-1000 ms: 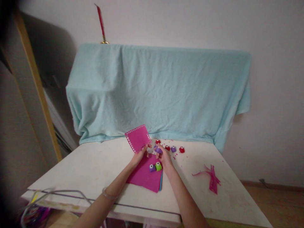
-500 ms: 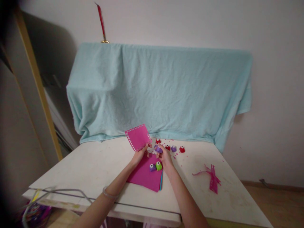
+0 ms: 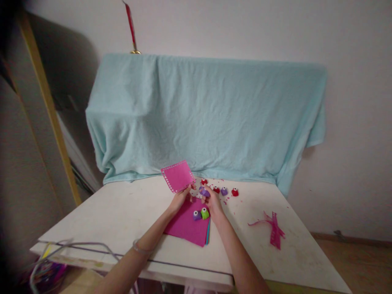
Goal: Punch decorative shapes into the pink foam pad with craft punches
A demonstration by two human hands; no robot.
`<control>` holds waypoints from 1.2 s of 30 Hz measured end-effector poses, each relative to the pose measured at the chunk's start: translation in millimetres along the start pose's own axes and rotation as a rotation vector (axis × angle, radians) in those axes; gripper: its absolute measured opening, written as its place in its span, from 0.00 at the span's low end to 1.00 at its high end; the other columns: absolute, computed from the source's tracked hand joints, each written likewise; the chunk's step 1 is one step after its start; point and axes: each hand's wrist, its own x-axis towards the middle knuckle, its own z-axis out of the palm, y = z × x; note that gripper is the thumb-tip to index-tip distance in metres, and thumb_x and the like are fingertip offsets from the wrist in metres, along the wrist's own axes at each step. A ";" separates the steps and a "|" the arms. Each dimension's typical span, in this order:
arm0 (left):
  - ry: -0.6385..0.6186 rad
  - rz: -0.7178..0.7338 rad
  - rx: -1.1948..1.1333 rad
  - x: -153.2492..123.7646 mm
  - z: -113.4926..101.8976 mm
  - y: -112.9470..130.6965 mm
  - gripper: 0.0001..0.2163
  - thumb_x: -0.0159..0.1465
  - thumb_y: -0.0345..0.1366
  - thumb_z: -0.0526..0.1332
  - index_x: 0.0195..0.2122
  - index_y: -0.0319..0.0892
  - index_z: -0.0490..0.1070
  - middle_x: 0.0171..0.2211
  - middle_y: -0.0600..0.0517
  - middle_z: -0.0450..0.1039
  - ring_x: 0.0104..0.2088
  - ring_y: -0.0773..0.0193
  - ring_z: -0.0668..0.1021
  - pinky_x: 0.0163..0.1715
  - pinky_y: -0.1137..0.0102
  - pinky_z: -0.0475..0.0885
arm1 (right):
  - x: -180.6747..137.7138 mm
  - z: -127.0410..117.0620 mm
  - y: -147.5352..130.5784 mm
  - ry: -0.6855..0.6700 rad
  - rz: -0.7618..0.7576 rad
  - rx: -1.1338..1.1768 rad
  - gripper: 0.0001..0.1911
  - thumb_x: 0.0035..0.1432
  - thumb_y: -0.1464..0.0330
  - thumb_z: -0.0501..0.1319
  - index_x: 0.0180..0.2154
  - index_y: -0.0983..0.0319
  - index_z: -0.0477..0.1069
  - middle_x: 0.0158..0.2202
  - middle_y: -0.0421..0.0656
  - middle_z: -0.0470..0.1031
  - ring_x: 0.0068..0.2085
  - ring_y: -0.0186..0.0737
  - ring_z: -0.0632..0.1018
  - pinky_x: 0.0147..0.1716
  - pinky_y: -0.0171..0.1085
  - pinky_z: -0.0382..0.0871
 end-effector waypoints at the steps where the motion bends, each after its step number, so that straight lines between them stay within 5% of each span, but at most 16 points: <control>1: 0.005 0.001 -0.001 0.4 0.2 -0.4 0.23 0.62 0.57 0.55 0.39 0.38 0.71 0.22 0.53 0.72 0.18 0.67 0.70 0.25 0.70 0.67 | 0.3 -0.1 0.2 -0.001 -0.003 -0.001 0.16 0.47 0.57 0.69 0.27 0.62 0.71 0.15 0.36 0.65 0.16 0.30 0.64 0.16 0.31 0.60; 7: 0.000 0.021 -0.006 1.8 -0.7 -1.7 0.23 0.63 0.56 0.55 0.39 0.38 0.71 0.33 0.49 0.75 0.18 0.69 0.71 0.26 0.70 0.68 | 0.3 1.8 -1.1 0.002 -0.010 -0.009 0.15 0.47 0.58 0.69 0.27 0.62 0.72 0.14 0.36 0.64 0.15 0.30 0.63 0.15 0.31 0.59; 18: -0.044 0.030 0.022 -0.8 -1.9 2.2 0.23 0.64 0.55 0.53 0.39 0.38 0.71 0.19 0.54 0.69 0.19 0.65 0.72 0.27 0.70 0.67 | -0.9 1.8 -1.9 -0.008 0.001 -0.012 0.17 0.47 0.56 0.69 0.24 0.62 0.69 0.14 0.36 0.64 0.15 0.29 0.63 0.15 0.31 0.59; 26: -0.058 0.028 0.021 -0.2 -0.4 1.5 0.22 0.64 0.55 0.54 0.38 0.38 0.71 0.20 0.54 0.69 0.19 0.66 0.71 0.27 0.71 0.66 | -2.7 2.3 -3.2 0.001 -0.005 -0.019 0.16 0.48 0.56 0.68 0.27 0.63 0.73 0.14 0.36 0.65 0.16 0.30 0.64 0.16 0.31 0.59; 36: -0.140 0.030 0.217 -7.9 4.2 9.9 0.19 0.66 0.49 0.52 0.34 0.38 0.72 0.18 0.55 0.67 0.20 0.65 0.70 0.27 0.71 0.64 | -0.6 -5.2 -21.6 0.011 -0.125 0.059 0.16 0.46 0.59 0.72 0.33 0.62 0.75 0.32 0.46 0.80 0.28 0.36 0.77 0.30 0.34 0.73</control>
